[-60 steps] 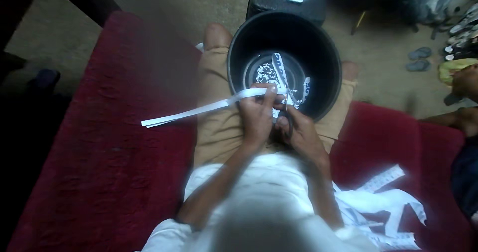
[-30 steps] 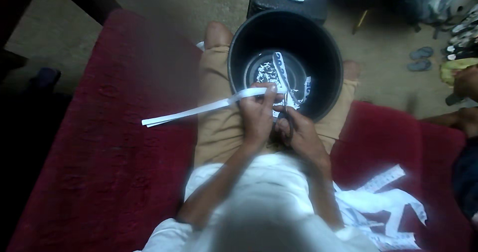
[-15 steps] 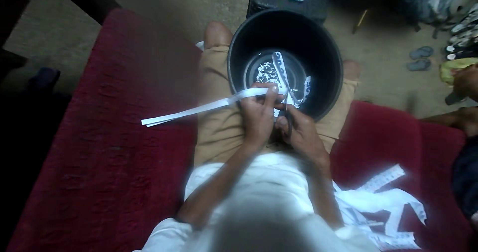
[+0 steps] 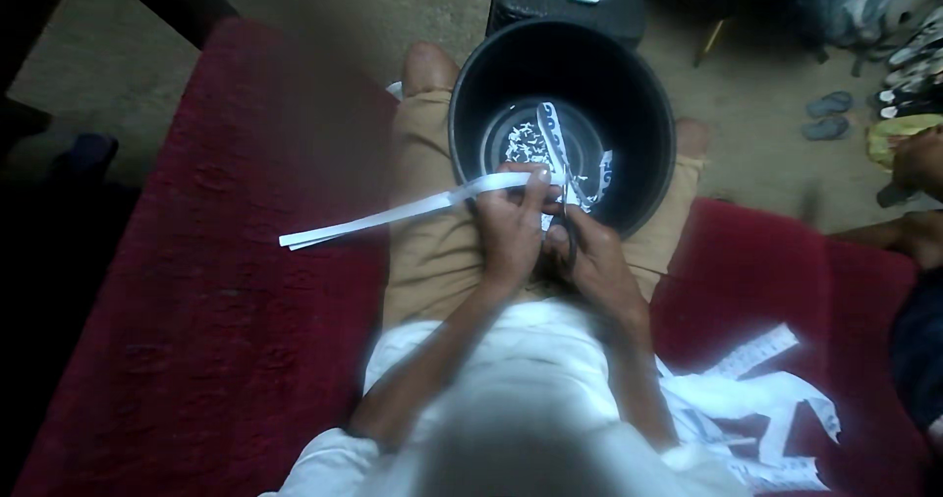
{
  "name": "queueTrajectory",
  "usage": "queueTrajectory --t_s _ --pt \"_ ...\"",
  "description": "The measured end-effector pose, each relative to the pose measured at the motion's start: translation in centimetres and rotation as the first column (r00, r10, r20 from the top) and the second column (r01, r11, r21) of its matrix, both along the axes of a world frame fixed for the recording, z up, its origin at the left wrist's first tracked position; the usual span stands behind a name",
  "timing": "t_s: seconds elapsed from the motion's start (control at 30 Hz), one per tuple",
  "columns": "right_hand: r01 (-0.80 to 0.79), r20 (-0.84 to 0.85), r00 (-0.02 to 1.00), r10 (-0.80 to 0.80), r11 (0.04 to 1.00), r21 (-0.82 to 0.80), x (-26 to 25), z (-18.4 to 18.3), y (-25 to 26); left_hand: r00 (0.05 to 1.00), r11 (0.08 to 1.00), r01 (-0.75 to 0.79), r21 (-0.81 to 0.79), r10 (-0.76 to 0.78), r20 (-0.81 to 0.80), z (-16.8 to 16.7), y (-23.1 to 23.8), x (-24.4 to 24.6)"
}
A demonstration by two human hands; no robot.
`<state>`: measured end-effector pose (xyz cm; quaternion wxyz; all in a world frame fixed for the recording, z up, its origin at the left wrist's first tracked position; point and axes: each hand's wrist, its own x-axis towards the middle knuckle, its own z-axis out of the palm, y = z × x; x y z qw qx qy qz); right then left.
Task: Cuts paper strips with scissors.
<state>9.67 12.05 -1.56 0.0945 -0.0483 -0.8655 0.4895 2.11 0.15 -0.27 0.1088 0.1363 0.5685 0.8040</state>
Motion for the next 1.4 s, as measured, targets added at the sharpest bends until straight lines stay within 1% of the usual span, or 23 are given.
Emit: queueTrajectory --t_s 0.2,0.27,0.3,0.33,0.37,0.4,0.47,0.5,0.53,0.57,0.6,0.63,0.67,0.73,0.83,0.9,1.03,1.17,1.27,1.33,1.4 --pt "0.018 0.004 1.0 -0.018 0.999 -0.035 0.1 -0.1 0.0 1.0 1.0 0.007 -0.008 -0.007 0.014 0.0 0.0 0.1" --pt "0.033 0.033 0.999 -0.032 0.998 -0.057 0.2 0.0 -0.1 1.0 0.999 -0.023 -0.025 0.023 0.002 -0.2 0.2 -0.4" --pt "0.044 0.054 0.998 -0.041 0.997 -0.063 0.2 0.1 -0.1 0.998 0.998 -0.05 -0.04 0.048 -0.029 -0.3 0.3 -1.0" --pt "0.056 0.067 0.996 -0.052 0.996 -0.066 0.3 0.2 -0.1 0.992 0.994 -0.094 -0.051 0.089 -0.09 -0.4 0.3 -2.0" --pt "0.066 0.066 0.996 -0.062 0.996 -0.065 0.3 0.1 0.0 0.97 0.985 -0.168 -0.04 0.158 -0.184 -0.3 0.4 -3.7" --pt "0.073 0.066 0.995 -0.069 0.995 -0.062 0.3 0.1 0.1 0.923 0.967 -0.252 -0.046 0.226 -0.31 0.0 0.4 -6.0" --pt "0.082 0.064 0.995 -0.078 0.995 -0.061 0.4 0.1 0.2 0.767 0.907 -0.412 -0.088 0.293 -0.571 0.8 -0.1 -11.6" --pt "0.08 0.064 0.995 -0.077 0.995 -0.056 0.5 0.1 0.3 0.693 0.852 -0.502 -0.151 0.291 -0.659 1.4 -0.2 -14.5" --pt "0.078 0.063 0.995 -0.075 0.996 -0.05 0.5 0.1 0.3 0.661 0.767 -0.585 -0.265 0.261 -0.704 1.9 -0.2 -17.1" --pt "0.072 0.062 0.996 -0.069 0.996 -0.048 0.4 0.0 0.3 0.684 0.674 -0.617 -0.406 0.205 -0.7 2.4 -0.1 -19.2" --pt "0.065 0.064 0.996 -0.061 0.997 -0.051 0.4 0.0 0.3 0.746 0.6 -0.582 -0.549 0.126 -0.654 2.9 0.0 -20.9" --pt "0.056 0.068 0.996 -0.052 0.997 -0.061 0.4 -0.1 0.3 0.809 0.544 -0.514 -0.663 0.05 -0.586 3.0 0.1 -22.2" --pt "0.05 0.065 0.997 -0.045 0.996 -0.071 0.4 -0.1 0.4 0.85 0.505 -0.451 -0.736 -0.009 -0.527 2.7 0.3 -23.3" --pt "0.043 0.055 0.998 -0.04 0.996 -0.072 0.5 -0.3 0.5 0.887 0.443 -0.375 -0.814 -0.085 -0.455 2.2 0.7 -24.8" --pt "0.039 0.058 0.998 -0.035 0.996 -0.079 0.5 -0.2 0.6 0.89 0.393 -0.313 -0.865 -0.196 -0.411 2.4 1.3 -26.0" --pt "0.032 0.069 0.997 -0.026 0.996 -0.083 0.5 -0.1 0.6 0.881 0.386 -0.302 -0.872 -0.237 -0.41 2.1 1.6 -26.8" --pt "0.027 0.06 0.998 -0.022 0.997 -0.077 0.7 0.1 0.6 0.893 0.397 -0.309 -0.864 -0.193 -0.407 2.3 1.7 -26.4" --pt "0.014 0.062 0.998 -0.01 0.997 -0.074 0.6 0.1 0.5 0.877 0.448 -0.376 -0.811 -0.11 -0.468 2.2 1.1 -25.0" --pt "-0.004 0.077 0.997 0.009 0.997 -0.072 0.4 0.1 0.2 0.829 0.495 -0.437 -0.751 -0.102 -0.549 1.8 0.8 -24.9" --pt "-0.019 0.079 0.997 0.024 0.998 -0.065 0.2 0.5 0.0 0.829 0.504 -0.415 -0.757 -0.133 -0.543 1.9 0.6 -25.1" --pt "-0.013 0.026 1.0 0.015 0.997 -0.074 0.4 0.9 0.1 0.851 0.478 -0.351 -0.805 -0.195 -0.488 2.7 1.0 -25.0"
